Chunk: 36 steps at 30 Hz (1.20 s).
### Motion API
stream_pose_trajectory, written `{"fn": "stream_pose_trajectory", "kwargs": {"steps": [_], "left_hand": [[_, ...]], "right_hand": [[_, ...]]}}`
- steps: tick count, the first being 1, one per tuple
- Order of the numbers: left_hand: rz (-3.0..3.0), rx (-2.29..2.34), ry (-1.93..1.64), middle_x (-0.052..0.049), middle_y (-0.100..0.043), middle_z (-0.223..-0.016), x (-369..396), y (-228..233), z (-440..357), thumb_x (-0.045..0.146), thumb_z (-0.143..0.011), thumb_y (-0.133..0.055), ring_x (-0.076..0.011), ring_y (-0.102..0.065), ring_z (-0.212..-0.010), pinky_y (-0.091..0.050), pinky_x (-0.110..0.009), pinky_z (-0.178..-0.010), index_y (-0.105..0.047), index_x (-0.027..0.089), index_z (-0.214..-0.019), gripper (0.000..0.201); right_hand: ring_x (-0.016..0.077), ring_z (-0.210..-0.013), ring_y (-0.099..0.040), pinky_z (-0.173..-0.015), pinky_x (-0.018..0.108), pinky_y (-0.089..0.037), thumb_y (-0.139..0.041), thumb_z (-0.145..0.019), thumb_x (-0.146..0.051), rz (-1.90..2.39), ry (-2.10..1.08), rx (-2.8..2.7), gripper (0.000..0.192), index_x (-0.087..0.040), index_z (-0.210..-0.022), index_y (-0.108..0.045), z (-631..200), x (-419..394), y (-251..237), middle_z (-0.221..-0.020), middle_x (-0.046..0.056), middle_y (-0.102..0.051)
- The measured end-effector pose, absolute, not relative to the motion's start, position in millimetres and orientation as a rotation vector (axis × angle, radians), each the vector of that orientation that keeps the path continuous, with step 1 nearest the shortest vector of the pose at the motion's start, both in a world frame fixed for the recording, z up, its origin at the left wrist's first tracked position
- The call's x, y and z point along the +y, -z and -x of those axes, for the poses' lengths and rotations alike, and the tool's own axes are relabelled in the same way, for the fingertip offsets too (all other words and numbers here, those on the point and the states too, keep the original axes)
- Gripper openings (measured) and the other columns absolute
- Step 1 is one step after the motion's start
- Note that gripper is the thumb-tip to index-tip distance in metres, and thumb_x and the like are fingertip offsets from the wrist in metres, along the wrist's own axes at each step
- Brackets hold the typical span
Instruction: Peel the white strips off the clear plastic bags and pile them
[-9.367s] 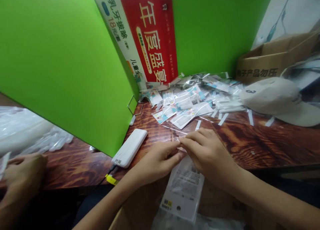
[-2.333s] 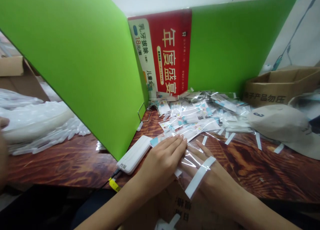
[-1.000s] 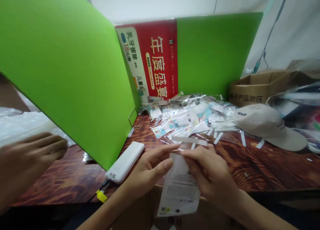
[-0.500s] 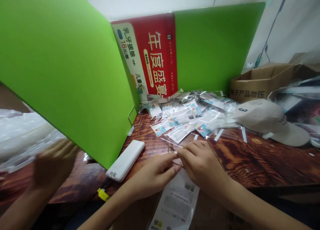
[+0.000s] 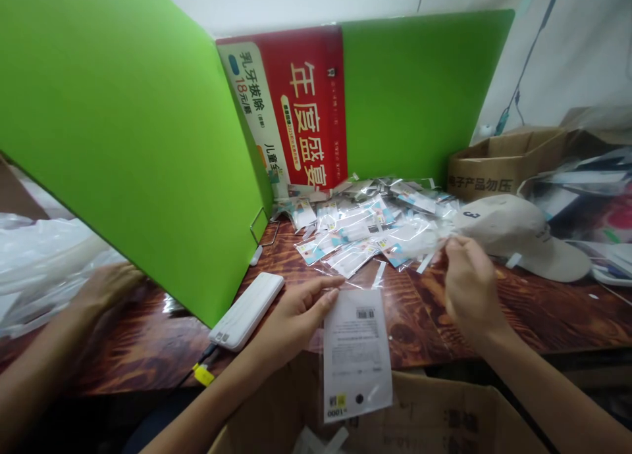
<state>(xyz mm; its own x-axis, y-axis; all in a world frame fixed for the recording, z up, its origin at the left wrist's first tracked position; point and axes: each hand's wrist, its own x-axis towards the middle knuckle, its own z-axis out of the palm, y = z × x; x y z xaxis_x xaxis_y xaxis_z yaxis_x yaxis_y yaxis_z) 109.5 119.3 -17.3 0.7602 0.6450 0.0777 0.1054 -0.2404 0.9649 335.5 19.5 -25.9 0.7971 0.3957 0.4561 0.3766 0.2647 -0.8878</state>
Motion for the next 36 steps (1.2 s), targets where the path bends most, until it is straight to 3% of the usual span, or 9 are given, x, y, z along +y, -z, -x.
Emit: {"fn": "stream_pose_trajectory", "kwargs": {"steps": [4, 9, 13, 18, 21, 24, 28, 32, 36], "left_hand": [[-1.599, 0.653, -0.618, -0.006, -0.071, -0.092, 123, 21, -111, 0.039, -0.087, -0.060, -0.0195, -0.066, -0.082, -0.052, -0.027, -0.068, -0.066, 0.016, -0.108, 0.032], [-1.470, 0.666, -0.636, -0.004, -0.069, -0.091, 127, 25, -112, 0.036, -0.084, -0.065, -0.0155, -0.062, -0.078, -0.049, -0.024, -0.066, -0.068, 0.016, -0.098, 0.025], [-1.333, 0.689, -0.585, -0.004, -0.069, -0.088, 129, 26, -113, 0.038, -0.082, -0.069, -0.0137, -0.061, -0.070, -0.048, -0.023, -0.061, -0.067, 0.016, -0.096, 0.026], [-1.331, 0.641, -0.570, -0.003, -0.069, -0.085, 131, 25, -112, 0.042, -0.080, -0.072, -0.0134, -0.061, -0.070, -0.048, -0.022, -0.062, -0.067, 0.016, -0.095, 0.031], [-1.409, 0.620, -0.581, -0.002, -0.068, -0.083, 132, 23, -111, 0.043, -0.080, -0.072, -0.0138, -0.060, -0.071, -0.048, -0.022, -0.063, -0.068, 0.015, -0.096, 0.032], [-1.528, 0.603, -0.578, -0.003, -0.069, -0.086, 132, 23, -108, 0.043, -0.085, -0.068, -0.0147, -0.061, -0.075, -0.047, -0.022, -0.064, -0.070, 0.016, -0.099, 0.031], [-1.633, 0.530, -0.550, -0.004, -0.071, -0.095, 133, 27, -104, 0.042, -0.089, -0.063, -0.0156, -0.063, -0.081, -0.048, -0.021, -0.066, -0.070, 0.020, -0.104, 0.028], [-1.565, 0.505, -0.544, -0.002, -0.072, -0.093, 130, 28, -104, 0.039, -0.090, -0.064, -0.0145, -0.065, -0.081, -0.050, -0.020, -0.067, -0.069, 0.022, -0.107, 0.025], [-1.426, 0.449, -0.552, -0.002, -0.073, -0.095, 124, 25, -105, 0.036, -0.088, -0.067, -0.0147, -0.067, -0.079, -0.053, -0.021, -0.065, -0.066, 0.027, -0.115, 0.028]], "right_hand": [[0.0165, -0.061, -0.053, -0.057, 0.028, -0.046, -0.048, -0.093, -0.036, 1.275, -0.163, -0.842, 0.019, -0.023, -0.079, -0.051, -316, 9, 18, -0.069, -0.001, -0.053], [0.0137, -0.071, -0.061, -0.063, 0.021, -0.052, -0.044, -0.093, -0.019, 1.229, -0.554, -1.782, 0.018, -0.021, -0.086, -0.060, -268, -18, 7, -0.079, 0.001, -0.064], [0.0088, -0.061, -0.061, -0.054, 0.013, -0.045, -0.055, -0.092, -0.019, 1.054, -0.882, -2.185, 0.019, -0.022, -0.077, -0.065, -257, -29, 1, -0.070, -0.005, -0.065], [0.0105, -0.057, -0.057, -0.052, 0.017, -0.045, -0.055, -0.091, -0.027, 1.165, -1.035, -1.678, 0.022, -0.018, -0.072, -0.060, -268, -9, 12, -0.064, -0.003, -0.059], [0.0109, -0.052, -0.048, -0.047, 0.020, -0.040, -0.060, -0.088, -0.042, 1.315, -0.816, -1.252, 0.029, -0.020, -0.070, -0.052, -279, 8, 27, -0.059, -0.004, -0.050], [0.0152, -0.064, -0.054, -0.054, 0.025, -0.045, -0.067, -0.081, -0.050, 1.471, -0.598, -1.057, 0.033, -0.020, -0.084, -0.056, -289, 17, 34, -0.072, 0.000, -0.056], [0.0201, -0.086, -0.062, -0.073, 0.031, -0.050, -0.065, -0.082, -0.053, 1.364, -0.977, -1.141, 0.040, -0.017, -0.099, -0.064, -297, 16, 28, -0.096, 0.008, -0.066], [0.0160, -0.073, -0.061, -0.065, 0.027, -0.048, -0.070, -0.080, -0.051, 1.253, -1.080, -1.111, 0.034, -0.017, -0.084, -0.070, -302, 9, 21, -0.080, 0.004, -0.067], [0.0149, -0.074, -0.062, -0.067, 0.026, -0.050, -0.077, -0.076, -0.042, 1.191, -1.031, -1.061, 0.024, -0.020, -0.086, -0.075, -307, 5, 22, -0.082, 0.003, -0.070]]}}
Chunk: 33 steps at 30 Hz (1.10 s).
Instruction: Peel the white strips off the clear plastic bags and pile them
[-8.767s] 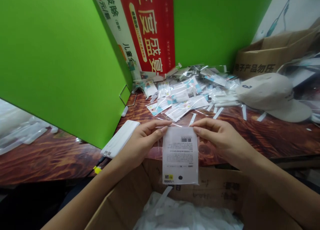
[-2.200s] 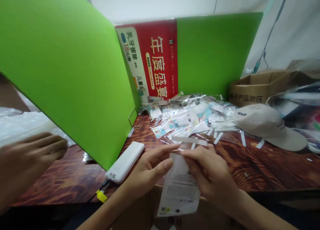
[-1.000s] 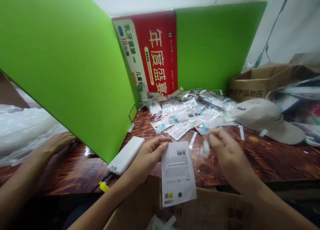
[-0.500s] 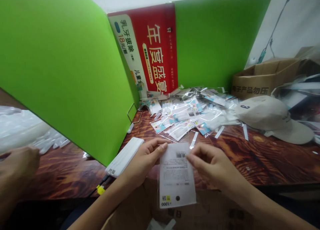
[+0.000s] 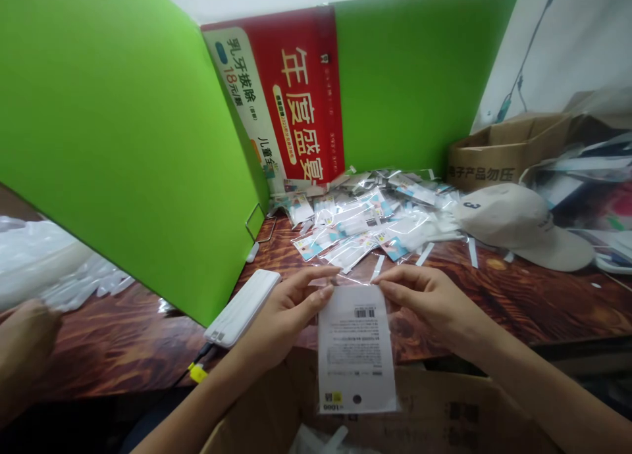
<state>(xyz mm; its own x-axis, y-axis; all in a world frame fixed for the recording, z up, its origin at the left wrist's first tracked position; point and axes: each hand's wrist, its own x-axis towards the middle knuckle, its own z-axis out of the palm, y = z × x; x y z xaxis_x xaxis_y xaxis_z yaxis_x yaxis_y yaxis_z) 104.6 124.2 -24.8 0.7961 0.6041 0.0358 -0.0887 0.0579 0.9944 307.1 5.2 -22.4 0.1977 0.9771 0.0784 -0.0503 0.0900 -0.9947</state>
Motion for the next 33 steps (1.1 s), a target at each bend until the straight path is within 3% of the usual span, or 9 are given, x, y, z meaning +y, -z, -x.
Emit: {"fn": "stream_pose_trajectory", "kwargs": {"steps": [4, 8, 16, 21, 27, 30, 33], "left_hand": [[-1.418, 0.436, -0.588, -0.002, -0.073, -0.099, 121, 22, -105, 0.029, -0.085, -0.070, -0.0128, -0.066, -0.074, -0.055, -0.022, -0.067, -0.073, 0.026, -0.103, 0.018], [-1.313, 0.437, -0.613, -0.003, -0.074, -0.092, 118, 19, -105, 0.023, -0.076, -0.073, -0.0146, -0.066, -0.076, -0.055, -0.021, -0.063, -0.078, 0.023, -0.085, 0.010], [-1.341, 0.500, -0.618, -0.002, -0.073, -0.080, 118, 18, -107, 0.020, -0.069, -0.072, -0.0170, -0.067, -0.074, -0.058, -0.026, -0.063, -0.078, 0.021, -0.076, 0.009], [-1.424, 0.539, -0.635, -0.003, -0.072, -0.081, 120, 19, -106, 0.020, -0.069, -0.068, -0.0196, -0.066, -0.076, -0.058, -0.029, -0.064, -0.078, 0.021, -0.075, 0.012], [-1.465, 0.543, -0.720, -0.003, -0.071, -0.077, 121, 21, -106, 0.017, -0.068, -0.068, -0.0170, -0.063, -0.074, -0.053, -0.022, -0.062, -0.077, 0.021, -0.070, 0.010], [-1.343, 0.502, -0.676, -0.004, -0.073, -0.088, 121, 20, -108, 0.021, -0.072, -0.069, -0.0179, -0.065, -0.079, -0.054, -0.025, -0.068, -0.077, 0.021, -0.084, 0.014], [-1.196, 0.489, -0.566, -0.006, -0.073, -0.103, 122, 21, -110, 0.025, -0.079, -0.068, -0.0205, -0.069, -0.084, -0.056, -0.031, -0.075, -0.060, 0.025, -0.124, 0.046]], "right_hand": [[0.0148, -0.077, -0.064, -0.071, 0.026, -0.051, -0.076, -0.070, -0.027, 1.060, -1.117, -0.995, 0.018, -0.024, -0.087, -0.079, -311, 4, 24, -0.085, 0.002, -0.073], [0.0140, -0.074, -0.062, -0.067, 0.023, -0.048, -0.062, -0.060, -0.013, 1.106, -1.110, -1.011, 0.026, -0.025, -0.076, -0.080, -314, 2, 19, -0.075, 0.001, -0.073], [0.0128, -0.063, -0.057, -0.058, 0.023, -0.043, -0.059, -0.059, -0.017, 1.087, -1.167, -0.943, 0.023, -0.020, -0.071, -0.079, -316, 6, 16, -0.066, 0.002, -0.069], [0.0124, -0.068, -0.059, -0.062, 0.023, -0.044, -0.069, -0.068, -0.023, 1.073, -1.142, -0.970, 0.014, -0.016, -0.079, -0.075, -317, 8, 25, -0.073, 0.003, -0.068], [0.0143, -0.079, -0.063, -0.068, 0.026, -0.048, -0.069, -0.071, -0.016, 1.070, -1.174, -1.145, 0.028, -0.020, -0.099, -0.068, -319, 5, 30, -0.091, 0.002, -0.068], [0.0149, -0.081, -0.063, -0.071, 0.028, -0.049, -0.063, -0.071, -0.013, 1.057, -1.121, -1.179, 0.034, -0.021, -0.104, -0.069, -323, 3, 30, -0.094, 0.003, -0.068], [0.0164, -0.085, -0.063, -0.078, 0.032, -0.050, -0.059, -0.070, -0.014, 1.072, -1.026, -1.128, 0.037, -0.022, -0.104, -0.071, -327, 1, 29, -0.096, 0.003, -0.069]]}}
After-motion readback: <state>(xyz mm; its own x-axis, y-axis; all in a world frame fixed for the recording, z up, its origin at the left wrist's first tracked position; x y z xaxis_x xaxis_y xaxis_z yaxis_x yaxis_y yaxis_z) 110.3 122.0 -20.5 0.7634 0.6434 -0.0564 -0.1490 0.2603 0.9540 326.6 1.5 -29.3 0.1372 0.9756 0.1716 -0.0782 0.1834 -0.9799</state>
